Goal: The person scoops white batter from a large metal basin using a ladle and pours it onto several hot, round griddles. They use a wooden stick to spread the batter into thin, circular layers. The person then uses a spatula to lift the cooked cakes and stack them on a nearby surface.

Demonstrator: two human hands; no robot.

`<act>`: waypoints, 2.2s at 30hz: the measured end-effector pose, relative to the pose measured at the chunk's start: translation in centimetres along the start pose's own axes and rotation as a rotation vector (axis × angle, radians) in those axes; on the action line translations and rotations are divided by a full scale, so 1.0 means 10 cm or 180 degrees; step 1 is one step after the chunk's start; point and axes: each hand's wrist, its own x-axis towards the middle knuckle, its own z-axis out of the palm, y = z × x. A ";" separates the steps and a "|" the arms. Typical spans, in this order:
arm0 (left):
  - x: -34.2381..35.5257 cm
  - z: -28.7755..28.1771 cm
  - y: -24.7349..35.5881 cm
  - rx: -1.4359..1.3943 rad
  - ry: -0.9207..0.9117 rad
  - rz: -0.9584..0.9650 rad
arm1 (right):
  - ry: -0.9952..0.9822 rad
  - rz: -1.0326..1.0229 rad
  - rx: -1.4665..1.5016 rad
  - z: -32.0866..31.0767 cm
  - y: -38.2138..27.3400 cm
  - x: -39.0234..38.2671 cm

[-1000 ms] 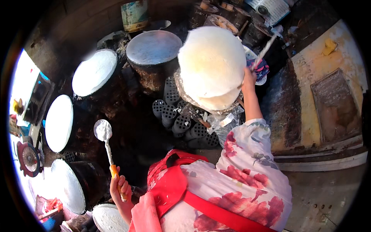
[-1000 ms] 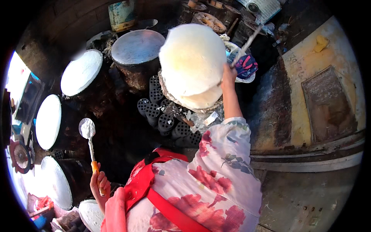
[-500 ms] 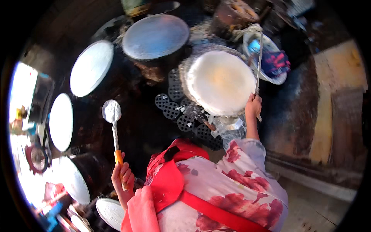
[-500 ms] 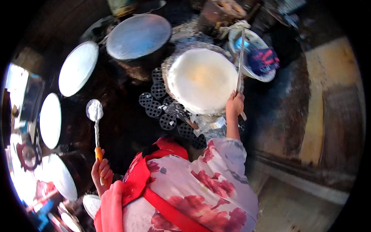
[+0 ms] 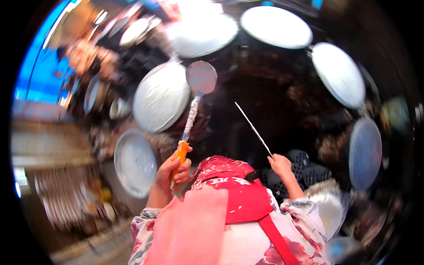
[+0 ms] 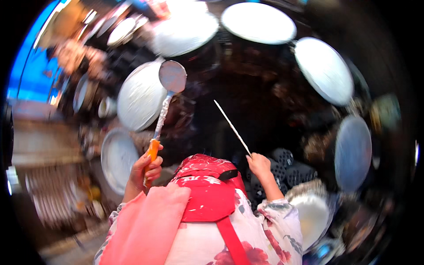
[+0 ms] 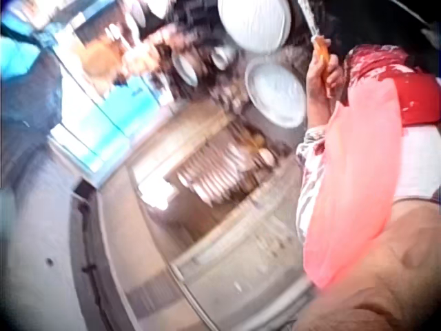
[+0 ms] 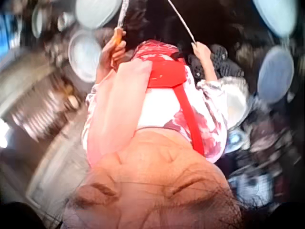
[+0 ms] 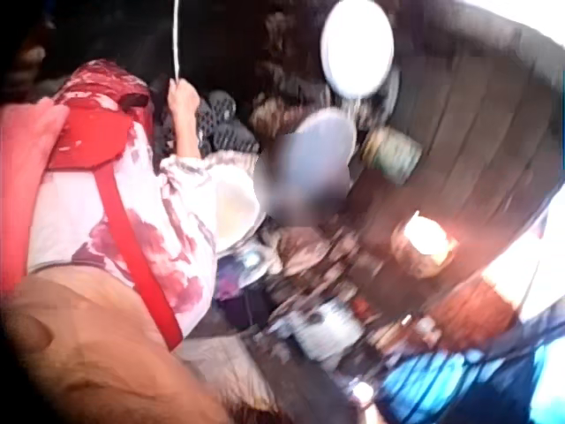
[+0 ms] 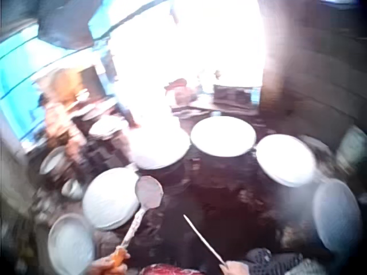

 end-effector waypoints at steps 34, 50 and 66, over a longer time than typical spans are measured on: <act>-1.35 -2.64 -0.95 -0.3607 -0.0140 0.1951 | -0.3347 -0.0710 0.1119 1.85 -3.17 0.44; -2.37 -1.91 -0.55 -0.0654 0.1171 0.3837 | -0.1005 -0.4703 0.1061 0.87 -4.56 -0.21; -1.89 -2.71 0.08 -0.0929 0.2221 0.2369 | -0.1657 -0.1411 0.1643 0.95 -3.07 0.54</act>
